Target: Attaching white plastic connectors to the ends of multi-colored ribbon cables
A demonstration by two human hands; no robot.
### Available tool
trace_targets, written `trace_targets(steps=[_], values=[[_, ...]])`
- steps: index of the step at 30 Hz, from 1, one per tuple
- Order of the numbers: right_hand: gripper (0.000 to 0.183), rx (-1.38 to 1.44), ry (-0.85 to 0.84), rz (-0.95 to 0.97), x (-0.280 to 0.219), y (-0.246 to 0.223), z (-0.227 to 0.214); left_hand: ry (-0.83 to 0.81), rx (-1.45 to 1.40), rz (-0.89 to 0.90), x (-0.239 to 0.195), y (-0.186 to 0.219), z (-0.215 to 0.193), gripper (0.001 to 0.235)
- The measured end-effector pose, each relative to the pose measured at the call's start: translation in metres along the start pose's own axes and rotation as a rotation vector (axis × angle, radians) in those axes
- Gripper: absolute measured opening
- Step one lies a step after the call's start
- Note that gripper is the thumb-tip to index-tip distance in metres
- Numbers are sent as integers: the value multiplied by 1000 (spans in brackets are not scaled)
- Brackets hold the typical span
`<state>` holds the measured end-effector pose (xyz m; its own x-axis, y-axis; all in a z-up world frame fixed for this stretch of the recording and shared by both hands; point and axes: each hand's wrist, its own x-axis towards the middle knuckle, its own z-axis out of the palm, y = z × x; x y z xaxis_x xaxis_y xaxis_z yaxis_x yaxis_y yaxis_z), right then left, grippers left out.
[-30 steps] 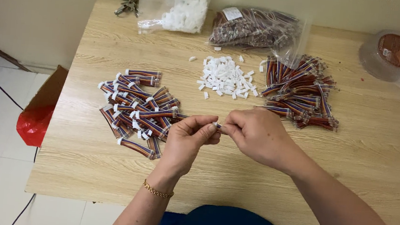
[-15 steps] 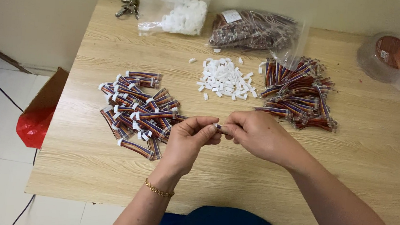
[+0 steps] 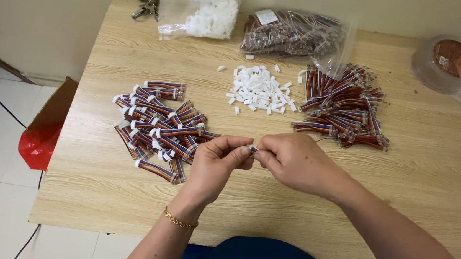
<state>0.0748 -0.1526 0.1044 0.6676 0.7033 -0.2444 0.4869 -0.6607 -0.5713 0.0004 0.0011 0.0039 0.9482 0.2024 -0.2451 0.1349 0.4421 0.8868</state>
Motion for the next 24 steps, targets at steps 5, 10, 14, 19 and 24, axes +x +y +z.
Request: trace_targets(steps=[5,10,14,19,24], values=[[18,-86,131,-88,-2,12,18,-6,14,2,-5,6,0,18],[17,-183,186,-171,-4,11,20,0,8,6,-10,9,3,19],[18,-219,221,-166,-4,13,24,20,-31,-2,-12,5,5,19],[21,-225,208,-128,6,14,23,23,-14,3,-3,-5,-4,20],[22,22,-86,81,11,-12,-13,10,-218,-122,8,5,-13,24]])
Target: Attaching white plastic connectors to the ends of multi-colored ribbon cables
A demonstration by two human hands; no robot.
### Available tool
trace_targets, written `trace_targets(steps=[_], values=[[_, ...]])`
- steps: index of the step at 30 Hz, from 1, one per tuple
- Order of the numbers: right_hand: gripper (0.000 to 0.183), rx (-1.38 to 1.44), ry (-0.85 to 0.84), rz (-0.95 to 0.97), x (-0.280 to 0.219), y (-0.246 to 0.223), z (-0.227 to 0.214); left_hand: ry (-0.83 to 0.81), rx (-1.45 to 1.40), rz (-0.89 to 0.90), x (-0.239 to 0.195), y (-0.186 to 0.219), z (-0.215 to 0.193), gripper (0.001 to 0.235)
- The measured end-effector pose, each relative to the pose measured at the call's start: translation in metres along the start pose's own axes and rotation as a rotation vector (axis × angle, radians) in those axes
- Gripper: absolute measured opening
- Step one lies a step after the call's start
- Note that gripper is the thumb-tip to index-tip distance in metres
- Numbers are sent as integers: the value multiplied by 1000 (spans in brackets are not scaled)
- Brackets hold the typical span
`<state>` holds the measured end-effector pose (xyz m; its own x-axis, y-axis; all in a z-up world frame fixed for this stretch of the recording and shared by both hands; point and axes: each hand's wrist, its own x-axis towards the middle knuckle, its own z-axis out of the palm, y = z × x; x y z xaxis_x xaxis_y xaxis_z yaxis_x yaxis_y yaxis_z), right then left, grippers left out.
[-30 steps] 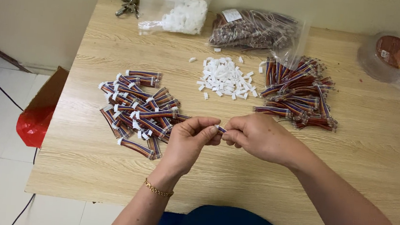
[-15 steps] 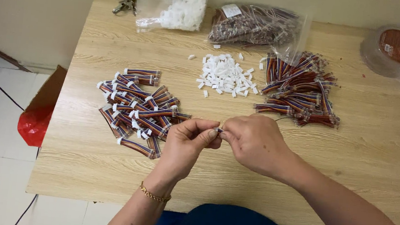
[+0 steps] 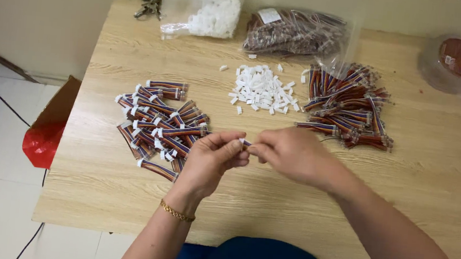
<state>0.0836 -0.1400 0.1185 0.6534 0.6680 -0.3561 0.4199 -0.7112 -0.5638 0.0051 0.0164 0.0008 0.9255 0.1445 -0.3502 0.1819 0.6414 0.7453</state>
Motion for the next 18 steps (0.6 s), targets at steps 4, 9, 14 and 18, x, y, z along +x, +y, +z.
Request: trace_targets(steps=[4,9,14,18], values=[[20,113,-12,96,-12,-4,-25,30,-81,20,9,5,-15,28],[15,497,137,141,-6,32,-1,-29,-173,6,9,-1,-16,30],[15,584,182,151,-8,28,3,-49,-197,-2,3,5,-14,33],[15,591,190,179,-6,22,5,-71,-114,41,3,4,-20,34]])
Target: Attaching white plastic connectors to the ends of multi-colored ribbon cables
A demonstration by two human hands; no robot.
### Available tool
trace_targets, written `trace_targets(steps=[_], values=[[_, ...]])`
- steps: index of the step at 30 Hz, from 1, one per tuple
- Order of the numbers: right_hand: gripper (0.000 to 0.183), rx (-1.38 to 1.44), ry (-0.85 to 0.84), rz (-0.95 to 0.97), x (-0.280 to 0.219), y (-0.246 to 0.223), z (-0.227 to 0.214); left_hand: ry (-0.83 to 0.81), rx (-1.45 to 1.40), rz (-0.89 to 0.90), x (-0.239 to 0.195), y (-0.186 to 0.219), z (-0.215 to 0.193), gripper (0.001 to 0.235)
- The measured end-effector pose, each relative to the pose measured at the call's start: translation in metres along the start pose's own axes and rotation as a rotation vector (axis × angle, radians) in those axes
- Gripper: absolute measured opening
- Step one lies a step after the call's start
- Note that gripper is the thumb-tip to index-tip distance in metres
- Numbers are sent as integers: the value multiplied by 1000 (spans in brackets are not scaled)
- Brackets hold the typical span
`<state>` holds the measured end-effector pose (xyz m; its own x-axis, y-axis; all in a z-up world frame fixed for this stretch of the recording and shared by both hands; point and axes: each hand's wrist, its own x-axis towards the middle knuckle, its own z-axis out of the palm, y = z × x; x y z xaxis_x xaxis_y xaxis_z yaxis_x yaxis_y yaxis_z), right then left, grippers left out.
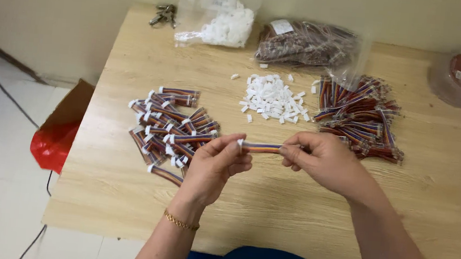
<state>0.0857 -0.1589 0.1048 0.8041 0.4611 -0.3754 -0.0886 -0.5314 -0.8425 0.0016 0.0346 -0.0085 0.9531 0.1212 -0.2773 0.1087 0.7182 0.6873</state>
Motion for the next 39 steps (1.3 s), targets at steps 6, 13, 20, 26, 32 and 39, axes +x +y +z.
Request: trace_targets(steps=[6,13,20,26,32,39], values=[[20,-22,-131,36,15,20,30,298,812,64,-14,46,9,23],[22,111,18,195,12,29,10,586,1055,203,-26,71,-42,22],[23,-314,930,311,31,150,-92,480,1135,397,3,43,-204,28],[45,-438,825,586,30,195,-112,515,1315,365,21,50,-197,32],[37,-215,963,491,25,177,-110,543,1439,457,9,58,-142,36],[11,205,1124,22,10,158,-114,324,1296,646,-24,53,1,28]])
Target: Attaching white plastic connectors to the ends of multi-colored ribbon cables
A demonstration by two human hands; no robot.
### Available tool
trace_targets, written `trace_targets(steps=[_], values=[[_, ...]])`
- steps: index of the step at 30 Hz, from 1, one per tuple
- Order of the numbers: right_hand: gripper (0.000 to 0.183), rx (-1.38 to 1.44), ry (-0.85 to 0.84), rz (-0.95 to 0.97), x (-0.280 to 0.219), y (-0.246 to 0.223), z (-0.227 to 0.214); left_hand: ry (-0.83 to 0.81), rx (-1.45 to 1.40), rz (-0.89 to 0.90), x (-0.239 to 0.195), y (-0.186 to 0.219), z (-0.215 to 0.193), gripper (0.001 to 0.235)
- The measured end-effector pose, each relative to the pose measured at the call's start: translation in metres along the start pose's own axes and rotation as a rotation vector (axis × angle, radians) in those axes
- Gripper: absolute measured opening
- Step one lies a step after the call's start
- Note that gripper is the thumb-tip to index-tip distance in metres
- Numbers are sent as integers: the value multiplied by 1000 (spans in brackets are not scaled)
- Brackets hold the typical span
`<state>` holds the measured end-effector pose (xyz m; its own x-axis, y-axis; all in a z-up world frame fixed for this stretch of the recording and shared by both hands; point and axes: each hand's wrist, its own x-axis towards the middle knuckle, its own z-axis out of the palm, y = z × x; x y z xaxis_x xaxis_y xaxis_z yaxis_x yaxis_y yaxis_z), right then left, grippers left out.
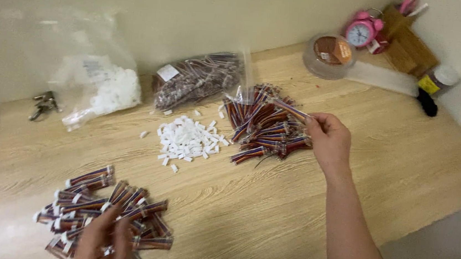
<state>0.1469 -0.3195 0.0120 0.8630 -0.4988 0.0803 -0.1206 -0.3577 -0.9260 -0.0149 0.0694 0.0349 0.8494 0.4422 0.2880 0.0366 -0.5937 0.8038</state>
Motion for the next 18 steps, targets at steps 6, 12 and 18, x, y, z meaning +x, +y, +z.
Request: trace_targets(steps=[6,12,18], values=[[20,25,-571,-261,-94,-102,14,-201,-77,605,21,74,33,33],[12,31,-758,-491,-118,-137,19,-770,-438,-66,24,93,39,23],[11,73,-904,-495,-128,-139,24,-848,-658,-287,14,77,44,25]])
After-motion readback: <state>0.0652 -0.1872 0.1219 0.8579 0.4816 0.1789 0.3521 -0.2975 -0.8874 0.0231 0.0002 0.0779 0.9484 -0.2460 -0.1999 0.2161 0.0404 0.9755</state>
